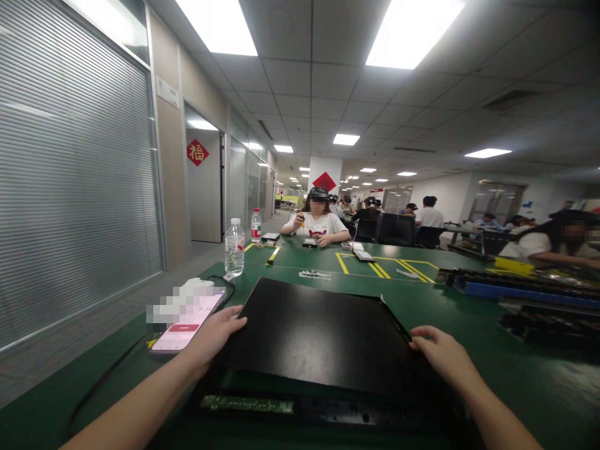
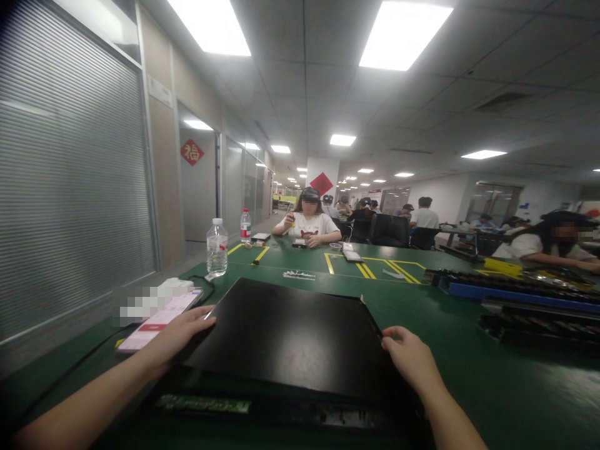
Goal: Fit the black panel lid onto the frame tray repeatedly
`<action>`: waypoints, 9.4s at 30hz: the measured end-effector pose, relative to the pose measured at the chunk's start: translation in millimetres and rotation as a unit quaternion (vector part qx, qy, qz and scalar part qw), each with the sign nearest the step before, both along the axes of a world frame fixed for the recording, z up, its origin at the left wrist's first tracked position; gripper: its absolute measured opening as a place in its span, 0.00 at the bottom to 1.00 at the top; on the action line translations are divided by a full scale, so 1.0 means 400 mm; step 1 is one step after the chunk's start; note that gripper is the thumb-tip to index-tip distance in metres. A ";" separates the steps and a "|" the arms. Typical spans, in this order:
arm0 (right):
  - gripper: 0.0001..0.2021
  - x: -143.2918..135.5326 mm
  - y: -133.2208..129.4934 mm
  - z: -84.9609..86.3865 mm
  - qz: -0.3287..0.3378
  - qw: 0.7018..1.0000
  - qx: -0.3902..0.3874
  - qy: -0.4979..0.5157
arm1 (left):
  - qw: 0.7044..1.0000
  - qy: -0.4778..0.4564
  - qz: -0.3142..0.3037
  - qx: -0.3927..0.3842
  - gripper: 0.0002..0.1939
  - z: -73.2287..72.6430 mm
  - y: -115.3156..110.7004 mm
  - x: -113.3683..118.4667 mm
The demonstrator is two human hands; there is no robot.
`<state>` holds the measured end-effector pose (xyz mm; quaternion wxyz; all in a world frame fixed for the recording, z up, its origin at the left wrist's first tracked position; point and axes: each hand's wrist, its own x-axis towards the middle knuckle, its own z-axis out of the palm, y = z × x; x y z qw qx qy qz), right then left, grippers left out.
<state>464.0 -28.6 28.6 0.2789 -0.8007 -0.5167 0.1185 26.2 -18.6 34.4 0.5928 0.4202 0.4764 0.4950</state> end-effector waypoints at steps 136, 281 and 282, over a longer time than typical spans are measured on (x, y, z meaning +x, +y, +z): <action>0.11 0.023 0.024 -0.047 0.046 0.998 0.032 0.007 | 0.744 0.522 -0.267 0.322 0.31 0.032 -0.038 -0.078; 0.16 0.013 0.023 -0.051 0.048 0.998 -0.013 -0.031 | 0.997 -0.023 0.048 -0.047 0.39 -0.012 0.045 -0.038; 0.16 0.012 0.022 -0.051 0.048 0.998 -0.014 -0.030 | 0.998 -0.026 0.040 -0.049 0.39 -0.013 0.042 -0.038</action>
